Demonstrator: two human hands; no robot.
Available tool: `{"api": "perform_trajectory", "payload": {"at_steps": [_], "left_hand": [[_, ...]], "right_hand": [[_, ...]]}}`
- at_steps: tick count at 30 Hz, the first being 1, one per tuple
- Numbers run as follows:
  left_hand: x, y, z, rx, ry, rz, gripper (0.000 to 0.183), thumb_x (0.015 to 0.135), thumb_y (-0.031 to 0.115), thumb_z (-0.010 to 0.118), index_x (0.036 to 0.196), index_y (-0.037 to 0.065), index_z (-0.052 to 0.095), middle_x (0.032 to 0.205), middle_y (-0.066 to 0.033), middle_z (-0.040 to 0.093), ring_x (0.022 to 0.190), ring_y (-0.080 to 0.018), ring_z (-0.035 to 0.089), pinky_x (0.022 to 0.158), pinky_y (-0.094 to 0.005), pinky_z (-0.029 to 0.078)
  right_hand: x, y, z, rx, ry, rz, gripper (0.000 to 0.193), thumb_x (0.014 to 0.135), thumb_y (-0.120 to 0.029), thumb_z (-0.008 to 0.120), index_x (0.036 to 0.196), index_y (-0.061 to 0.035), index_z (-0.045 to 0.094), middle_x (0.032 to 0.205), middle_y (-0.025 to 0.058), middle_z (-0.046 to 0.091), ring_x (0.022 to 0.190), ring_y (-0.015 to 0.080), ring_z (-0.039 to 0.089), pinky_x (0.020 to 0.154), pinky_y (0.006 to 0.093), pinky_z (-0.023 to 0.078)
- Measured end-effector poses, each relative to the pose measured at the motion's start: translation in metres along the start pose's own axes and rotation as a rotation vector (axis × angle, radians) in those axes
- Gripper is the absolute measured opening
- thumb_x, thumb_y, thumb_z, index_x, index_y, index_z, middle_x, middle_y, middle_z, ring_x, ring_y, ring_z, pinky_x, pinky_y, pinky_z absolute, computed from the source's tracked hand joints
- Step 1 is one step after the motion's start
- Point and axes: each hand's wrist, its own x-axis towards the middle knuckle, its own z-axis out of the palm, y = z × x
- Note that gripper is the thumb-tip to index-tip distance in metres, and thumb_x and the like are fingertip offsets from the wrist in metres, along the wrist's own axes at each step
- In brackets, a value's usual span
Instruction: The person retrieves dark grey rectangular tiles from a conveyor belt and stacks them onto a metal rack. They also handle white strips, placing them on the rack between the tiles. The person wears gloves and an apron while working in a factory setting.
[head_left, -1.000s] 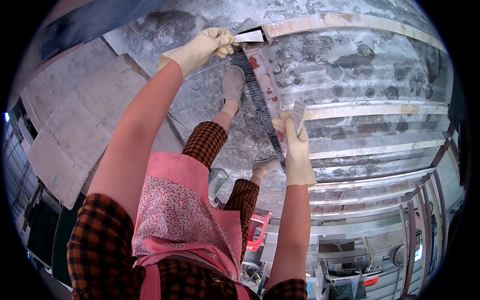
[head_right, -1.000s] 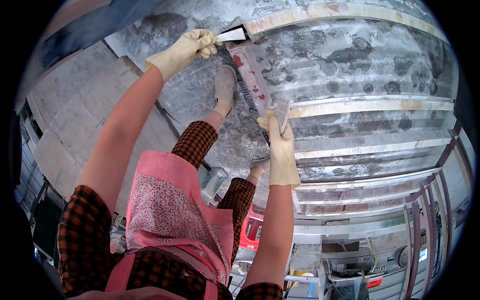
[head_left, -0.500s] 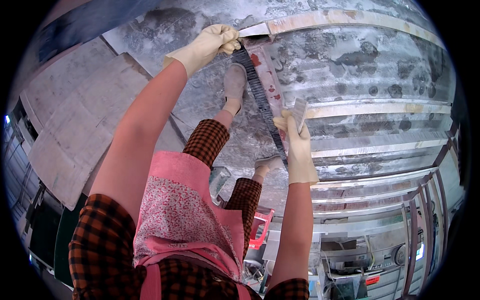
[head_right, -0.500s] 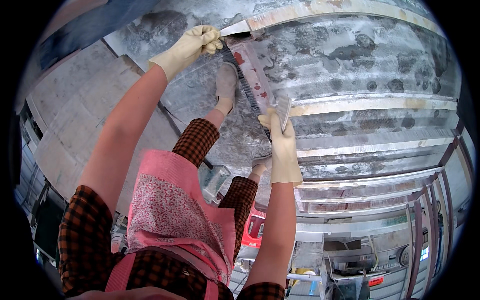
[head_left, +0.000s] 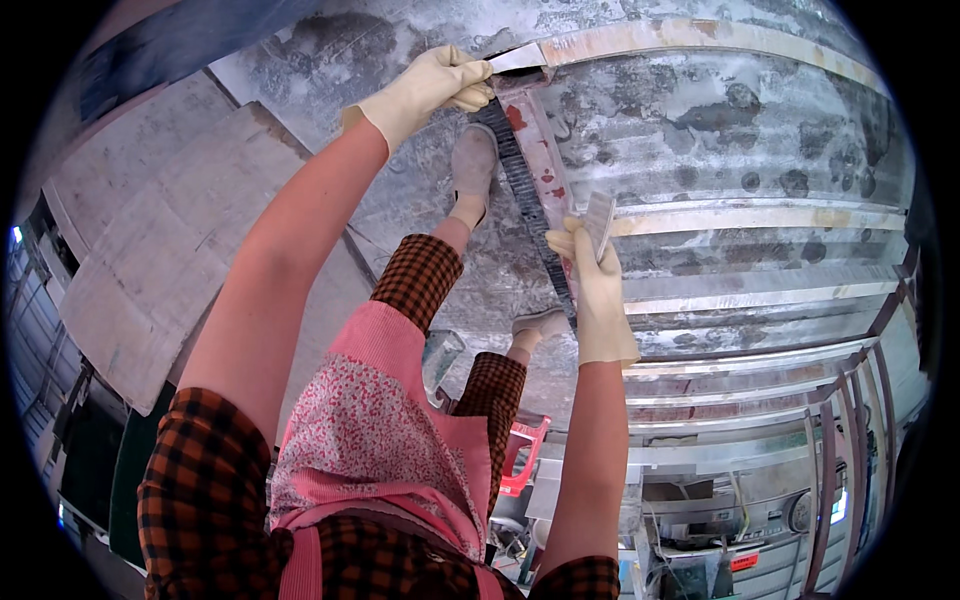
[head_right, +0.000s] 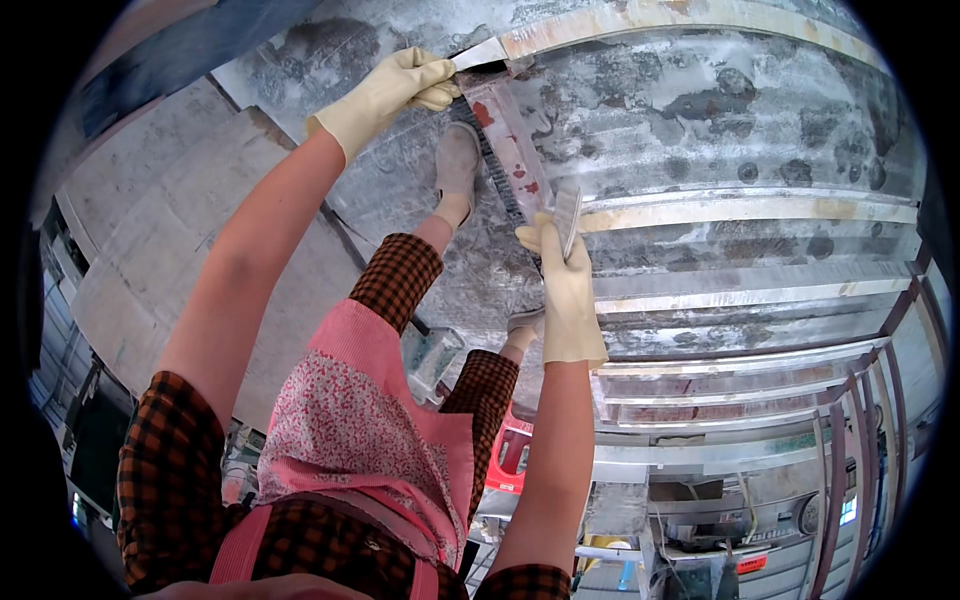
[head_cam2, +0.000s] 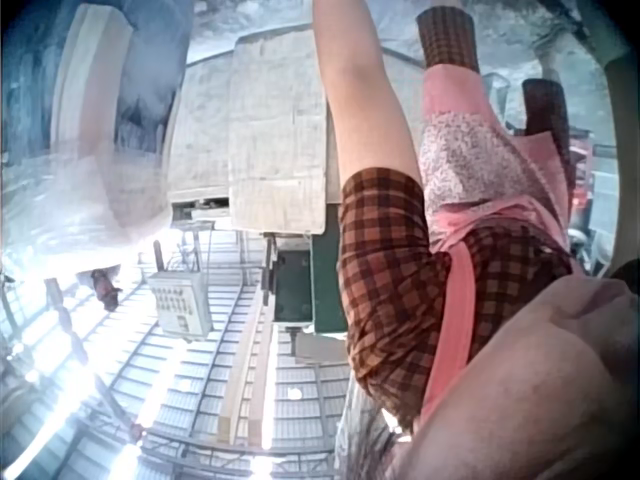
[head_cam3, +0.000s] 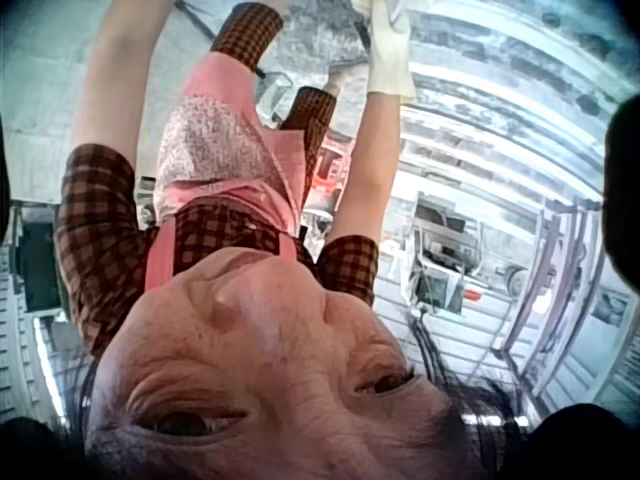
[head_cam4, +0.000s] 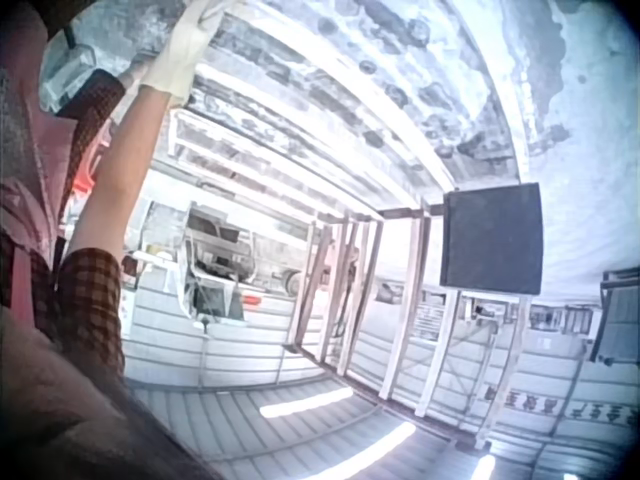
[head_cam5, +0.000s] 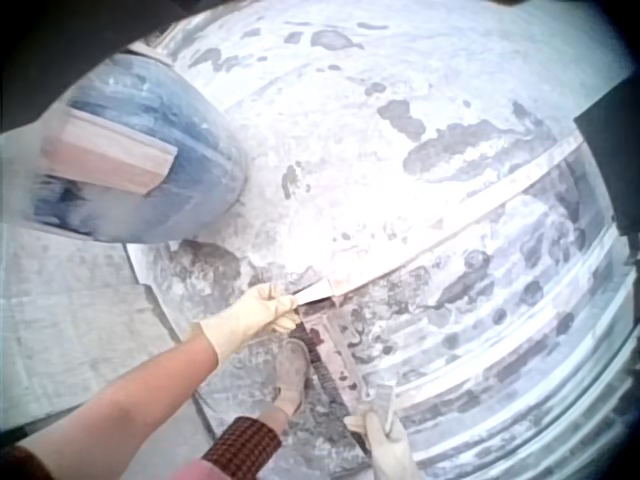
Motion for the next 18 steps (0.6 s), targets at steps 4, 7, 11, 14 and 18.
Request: {"api": "perform_trajectory", "payload": {"at_steps": [4,7,11,14,18], "left_hand": [[-0.009,0.003,0.003,-0.062,-0.029,0.031,0.038,0.077,0.026,0.048,0.095,-0.007,0.043,0.078,-0.0166,0.054,0.064,-0.0151,0.055,0.056,-0.0248,0.046],[-0.038,-0.008,-0.010,-0.184,0.107,0.057,0.052,0.077,0.038,0.041,0.106,-0.005,0.037,0.088,-0.0167,0.052,0.078,-0.0183,0.053,0.072,-0.0326,0.042],[-0.116,-0.041,-0.042,-0.034,0.207,-0.241,0.057,0.079,0.047,0.028,0.114,0.002,0.034,0.102,-0.0159,0.049,0.091,-0.0251,0.049,0.086,-0.0371,0.030],[-0.193,-0.070,-0.065,0.322,0.185,-0.162,0.054,0.078,0.045,0.032,0.106,0.000,0.041,0.083,-0.0135,0.055,0.079,-0.0222,0.053,0.072,-0.0323,0.040],[-0.269,-0.110,-0.073,0.178,0.134,-0.226,0.041,0.080,0.036,0.031,0.097,0.001,0.042,0.083,-0.0116,0.053,0.073,-0.0164,0.053,0.067,-0.0273,0.041]], "right_hand": [[-0.002,-0.004,-0.001,0.019,-0.008,-0.011,0.026,0.081,-0.016,0.042,0.096,0.0050,0.046,0.078,0.0142,0.056,0.064,0.0140,0.054,0.062,0.0219,0.043],[-0.015,-0.003,-0.005,-0.064,0.002,0.033,0.026,0.081,-0.019,0.043,0.095,0.0024,0.047,0.069,0.0108,0.057,0.052,0.0103,0.051,0.049,0.0191,0.040],[-0.055,0.012,0.004,-0.212,0.011,0.046,0.034,0.080,-0.029,0.042,0.094,0.0011,0.047,0.055,0.0083,0.053,0.042,0.0095,0.046,0.038,0.0197,0.036],[-0.096,0.026,0.019,-0.258,0.053,0.166,0.046,0.080,-0.042,0.035,0.098,-0.0002,0.043,0.048,0.0101,0.050,0.033,0.0117,0.042,0.032,0.0212,0.033],[-0.132,0.049,0.024,-0.305,-0.020,0.186,0.065,0.075,-0.057,0.026,0.100,0.0010,0.042,0.063,0.0151,0.055,0.043,0.0157,0.049,0.043,0.0248,0.042]]}}
